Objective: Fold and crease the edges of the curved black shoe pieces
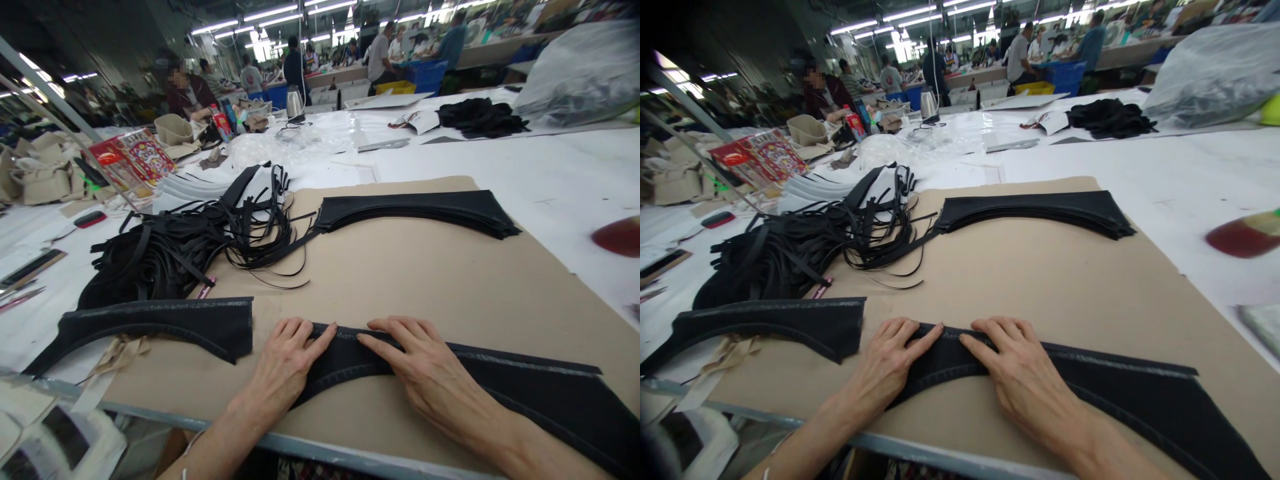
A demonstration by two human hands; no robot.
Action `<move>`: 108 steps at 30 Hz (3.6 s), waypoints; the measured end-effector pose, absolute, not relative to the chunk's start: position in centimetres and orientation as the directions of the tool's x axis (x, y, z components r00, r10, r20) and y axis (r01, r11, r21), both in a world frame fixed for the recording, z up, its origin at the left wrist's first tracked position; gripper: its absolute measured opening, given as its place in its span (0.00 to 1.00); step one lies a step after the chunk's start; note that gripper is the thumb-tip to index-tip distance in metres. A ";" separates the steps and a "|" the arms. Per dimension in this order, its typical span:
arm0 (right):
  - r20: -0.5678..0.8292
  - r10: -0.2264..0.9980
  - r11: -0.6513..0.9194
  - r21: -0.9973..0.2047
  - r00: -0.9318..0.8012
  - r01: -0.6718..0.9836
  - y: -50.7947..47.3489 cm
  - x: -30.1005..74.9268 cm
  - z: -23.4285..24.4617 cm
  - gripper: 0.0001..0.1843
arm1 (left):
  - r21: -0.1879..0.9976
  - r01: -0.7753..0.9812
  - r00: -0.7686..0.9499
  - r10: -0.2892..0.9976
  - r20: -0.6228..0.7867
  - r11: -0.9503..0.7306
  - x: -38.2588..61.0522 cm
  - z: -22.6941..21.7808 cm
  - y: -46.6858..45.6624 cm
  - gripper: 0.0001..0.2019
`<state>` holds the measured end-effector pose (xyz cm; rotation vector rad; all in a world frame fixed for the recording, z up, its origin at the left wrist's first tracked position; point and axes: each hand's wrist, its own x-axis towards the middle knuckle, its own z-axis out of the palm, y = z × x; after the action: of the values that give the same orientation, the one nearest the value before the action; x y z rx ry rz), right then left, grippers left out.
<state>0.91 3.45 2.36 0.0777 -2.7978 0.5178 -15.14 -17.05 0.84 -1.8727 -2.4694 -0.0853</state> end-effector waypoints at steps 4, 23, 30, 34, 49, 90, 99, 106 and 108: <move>0.293 -0.017 0.931 -0.345 -0.956 -0.122 2.2 -0.4 2.5 0.29 | 0.042 0.964 -0.265 0.958 0.112 0.262 -15.1 0.7 -17.2 0.29; 0.237 -0.016 0.944 -0.317 -0.971 -0.093 1.1 -3.0 1.2 0.16 | 0.354 0.804 -0.588 0.730 0.349 0.478 -17.0 0.7 -19.1 0.14; 0.108 0.146 0.942 -0.318 -0.983 0.105 -1.0 -5.5 2.2 0.09 | 0.553 0.658 -0.659 0.746 0.096 0.510 -18.2 3.1 -17.2 0.11; -0.008 0.212 0.925 -0.319 -0.977 0.204 -1.7 -6.7 3.1 0.05 | 0.507 0.657 -0.625 0.779 -0.047 0.558 -18.7 3.7 -16.2 0.10; -0.015 0.239 0.816 -0.539 -0.971 0.210 -0.9 -7.7 3.0 0.06 | 0.533 0.703 -0.516 0.854 -0.073 0.470 -19.8 4.2 -15.6 0.15; 0.234 0.133 0.834 -0.552 -0.963 -0.019 -1.7 -7.8 2.3 0.04 | 0.752 0.195 -0.586 0.690 -0.426 0.630 -21.2 3.8 -16.7 0.06; 0.266 0.062 0.890 -0.451 -0.962 -0.067 -3.3 -8.9 2.6 0.03 | 0.810 0.055 -0.514 0.712 -0.478 0.583 -20.2 5.7 -16.9 0.10; 0.293 0.038 0.918 -0.387 -0.955 -0.082 -3.6 -8.8 2.8 0.06 | 0.812 0.096 -0.541 0.715 -0.443 0.576 -19.8 5.8 -17.0 0.08; 0.297 0.043 0.921 -0.382 -0.954 -0.077 -3.8 -8.7 2.7 0.07 | 0.811 0.111 -0.550 0.715 -0.431 0.575 -19.8 5.6 -17.1 0.08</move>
<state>-8.70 -3.77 2.73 0.0252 -2.7794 0.5705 -19.78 -17.12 5.63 -1.1219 -3.4214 -1.6415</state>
